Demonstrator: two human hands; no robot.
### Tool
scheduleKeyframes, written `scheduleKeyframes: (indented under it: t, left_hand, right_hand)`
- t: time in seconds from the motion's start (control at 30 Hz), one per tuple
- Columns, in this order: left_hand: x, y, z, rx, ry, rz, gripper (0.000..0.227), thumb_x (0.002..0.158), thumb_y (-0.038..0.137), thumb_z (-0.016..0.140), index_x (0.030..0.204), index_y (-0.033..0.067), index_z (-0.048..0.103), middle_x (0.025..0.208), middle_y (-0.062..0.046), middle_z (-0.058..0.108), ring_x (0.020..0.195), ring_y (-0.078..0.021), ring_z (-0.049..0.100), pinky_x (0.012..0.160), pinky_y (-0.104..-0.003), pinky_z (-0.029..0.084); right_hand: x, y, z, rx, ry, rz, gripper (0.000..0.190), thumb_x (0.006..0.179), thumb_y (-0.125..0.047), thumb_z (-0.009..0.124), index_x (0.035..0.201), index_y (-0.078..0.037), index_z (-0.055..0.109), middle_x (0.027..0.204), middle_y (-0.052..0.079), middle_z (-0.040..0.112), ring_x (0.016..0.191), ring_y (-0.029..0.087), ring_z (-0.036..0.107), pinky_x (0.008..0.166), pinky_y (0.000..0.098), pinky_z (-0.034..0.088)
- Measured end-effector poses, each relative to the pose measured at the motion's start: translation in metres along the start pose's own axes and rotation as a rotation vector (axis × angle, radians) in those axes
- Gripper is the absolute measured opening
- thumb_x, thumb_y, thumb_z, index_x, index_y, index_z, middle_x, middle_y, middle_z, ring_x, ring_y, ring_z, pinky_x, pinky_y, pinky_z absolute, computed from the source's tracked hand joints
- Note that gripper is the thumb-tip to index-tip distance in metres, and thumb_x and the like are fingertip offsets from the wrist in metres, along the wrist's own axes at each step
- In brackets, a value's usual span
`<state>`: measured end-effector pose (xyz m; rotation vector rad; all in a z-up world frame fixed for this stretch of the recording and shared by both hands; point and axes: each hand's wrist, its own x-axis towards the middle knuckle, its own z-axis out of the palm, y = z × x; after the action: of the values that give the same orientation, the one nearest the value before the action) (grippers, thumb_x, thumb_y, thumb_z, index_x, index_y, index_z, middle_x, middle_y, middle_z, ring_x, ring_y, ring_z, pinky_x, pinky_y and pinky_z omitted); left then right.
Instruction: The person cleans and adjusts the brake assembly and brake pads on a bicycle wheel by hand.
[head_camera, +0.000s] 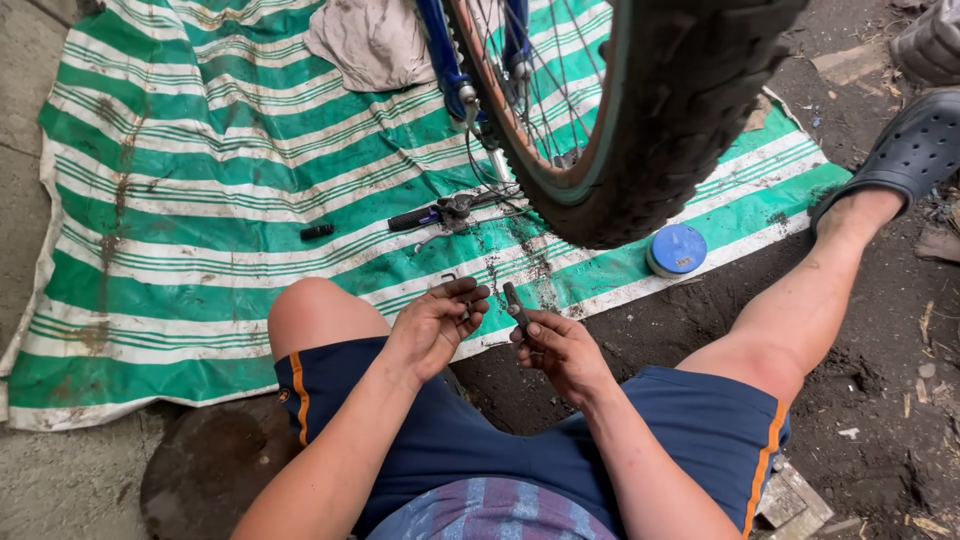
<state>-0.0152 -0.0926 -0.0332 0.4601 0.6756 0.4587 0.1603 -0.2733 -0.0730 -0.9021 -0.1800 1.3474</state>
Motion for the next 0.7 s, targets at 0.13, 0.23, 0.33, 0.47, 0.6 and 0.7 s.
scheduleKeyframes:
  t: [0.13, 0.23, 0.33, 0.47, 0.6, 0.7]
  left_hand:
    - [0.004, -0.006, -0.01, 0.035, 0.038, 0.019, 0.031, 0.102, -0.007, 0.063, 0.13, -0.001, 0.075, 0.118, -0.026, 0.083, 0.097, -0.0308, 0.085, 0.085, -0.036, 0.072]
    - [0.005, -0.008, -0.011, 0.079, 0.095, 0.0, 0.041, 0.097, -0.013, 0.063, 0.133, 0.0023, 0.074, 0.117, -0.024, 0.084, 0.089, -0.0263, 0.084, 0.074, -0.028, 0.068]
    - [0.015, -0.014, -0.023, 0.032, 0.113, -0.071, 0.052, 0.086, -0.014, 0.055, 0.13, 0.005, 0.075, 0.108, -0.019, 0.084, 0.081, -0.0226, 0.078, 0.067, -0.023, 0.059]
    - [0.023, -0.024, -0.031, 0.087, 0.197, -0.102, 0.046, 0.085, -0.004, 0.054, 0.123, 0.0084, 0.076, 0.094, -0.013, 0.079, 0.073, -0.0188, 0.063, 0.064, -0.027, 0.051]
    - [-0.004, -0.013, 0.019, 0.421, 0.246, 0.065, 0.023, 0.106, 0.012, 0.062, 0.12, 0.0025, 0.077, 0.077, -0.013, 0.071, 0.059, -0.0162, 0.051, 0.055, -0.028, 0.042]
    - [-0.022, -0.01, 0.04, 1.221, 0.2, 0.39, 0.017, 0.096, 0.024, 0.085, 0.112, 0.0233, 0.09, 0.084, 0.001, 0.085, 0.057, -0.0084, 0.059, 0.051, -0.023, 0.046]
  right_hand:
    - [0.001, 0.002, -0.003, -0.025, -0.004, -0.003, 0.037, 0.103, -0.013, 0.073, 0.137, 0.004, 0.075, 0.102, 0.022, 0.082, 0.077, 0.025, 0.081, 0.069, 0.0392, 0.071]
    - [0.005, 0.003, -0.008, -0.04, -0.007, 0.004, 0.04, 0.103, -0.015, 0.073, 0.138, 0.003, 0.075, 0.102, 0.021, 0.082, 0.077, 0.024, 0.081, 0.069, 0.0385, 0.07]
    - [0.009, 0.004, -0.011, -0.045, -0.001, 0.011, 0.04, 0.104, -0.014, 0.072, 0.139, 0.003, 0.074, 0.103, 0.021, 0.082, 0.077, 0.024, 0.081, 0.069, 0.0378, 0.07]
    - [0.009, 0.006, -0.015, -0.059, 0.02, 0.012, 0.04, 0.104, -0.013, 0.073, 0.14, 0.003, 0.073, 0.102, 0.021, 0.082, 0.076, 0.023, 0.081, 0.069, 0.0367, 0.07]
    - [0.007, 0.004, -0.01, -0.067, 0.024, -0.019, 0.039, 0.104, -0.01, 0.073, 0.14, 0.003, 0.073, 0.103, 0.02, 0.081, 0.075, 0.024, 0.08, 0.068, 0.0364, 0.07]
    - [0.005, 0.002, -0.008, -0.041, 0.026, -0.044, 0.041, 0.102, -0.006, 0.074, 0.142, 0.002, 0.072, 0.104, 0.021, 0.08, 0.076, 0.025, 0.082, 0.069, 0.0363, 0.071]
